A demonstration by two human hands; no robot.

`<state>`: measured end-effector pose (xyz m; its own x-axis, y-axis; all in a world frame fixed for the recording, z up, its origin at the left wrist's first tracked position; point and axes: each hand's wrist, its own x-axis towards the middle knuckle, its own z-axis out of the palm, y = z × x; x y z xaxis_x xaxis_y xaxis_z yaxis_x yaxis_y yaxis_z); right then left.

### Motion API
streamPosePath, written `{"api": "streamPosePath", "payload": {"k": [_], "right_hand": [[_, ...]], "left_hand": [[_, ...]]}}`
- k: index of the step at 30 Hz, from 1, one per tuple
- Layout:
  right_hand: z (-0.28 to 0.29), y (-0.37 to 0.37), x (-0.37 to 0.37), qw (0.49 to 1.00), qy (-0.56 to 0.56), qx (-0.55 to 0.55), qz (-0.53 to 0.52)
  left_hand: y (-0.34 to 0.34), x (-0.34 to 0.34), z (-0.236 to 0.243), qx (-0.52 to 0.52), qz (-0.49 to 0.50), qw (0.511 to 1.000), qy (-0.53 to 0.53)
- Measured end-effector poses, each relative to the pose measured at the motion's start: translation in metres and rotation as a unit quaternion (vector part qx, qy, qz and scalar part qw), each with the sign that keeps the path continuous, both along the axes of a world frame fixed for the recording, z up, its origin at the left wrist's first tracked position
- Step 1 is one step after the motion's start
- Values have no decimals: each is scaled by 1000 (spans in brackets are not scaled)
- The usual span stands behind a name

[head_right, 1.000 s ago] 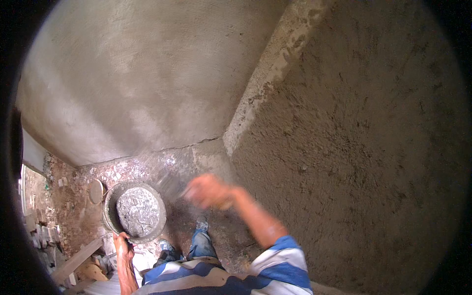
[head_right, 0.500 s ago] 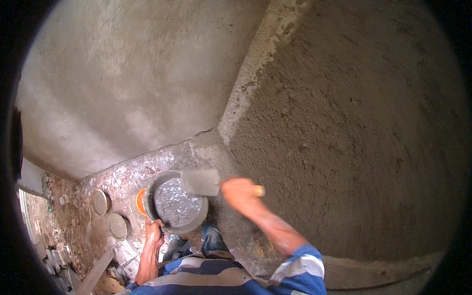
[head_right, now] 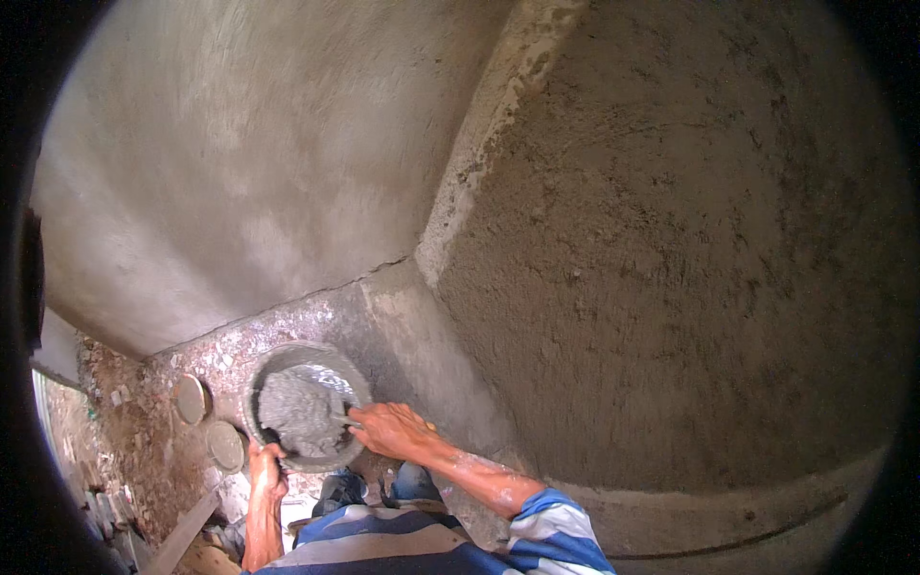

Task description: The person mixes cement in a small bucket using a trowel and applies the plaster to a concrete wall.

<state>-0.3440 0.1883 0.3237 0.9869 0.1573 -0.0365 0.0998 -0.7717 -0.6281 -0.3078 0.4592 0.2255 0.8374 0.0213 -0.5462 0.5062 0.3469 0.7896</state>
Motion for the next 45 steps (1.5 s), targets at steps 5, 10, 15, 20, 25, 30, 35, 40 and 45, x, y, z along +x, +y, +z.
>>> {"api": "streamPosePath", "payload": {"k": [5, 10, 15, 20, 25, 30, 35, 40, 45], "right_hand": [[46, -78, 48, 916, 257, 247, 182], [54, -340, -25, 840, -106, 395, -357], [158, -214, -128, 758, -252, 46, -601], [137, -103, -89, 944, 2, -168, -284], [23, -8, -1, 907, 238, -345, 43], [11, 13, -42, 928, 336, -158, 13], [47, 42, -71, 973, 226, -39, -4], [43, 22, -86, 987, 119, 52, 92], [64, -136, -96, 887, 281, 365, -34]], "left_hand": [[-8, -21, 29, 39, 62, 997, -5], [-37, -22, 31, 48, 89, 993, 57], [-11, -20, 18, 58, 17, 998, 14], [-30, -7, 42, -28, -87, 993, 74], [-45, -1, 77, -35, -193, 978, 70], [-25, -23, 65, -23, -181, 982, 55], [21, -55, 79, 7, -98, 991, 88], [42, -109, 70, 51, -16, 998, 36], [9, -149, 90, 92, 72, 993, 23]]}}
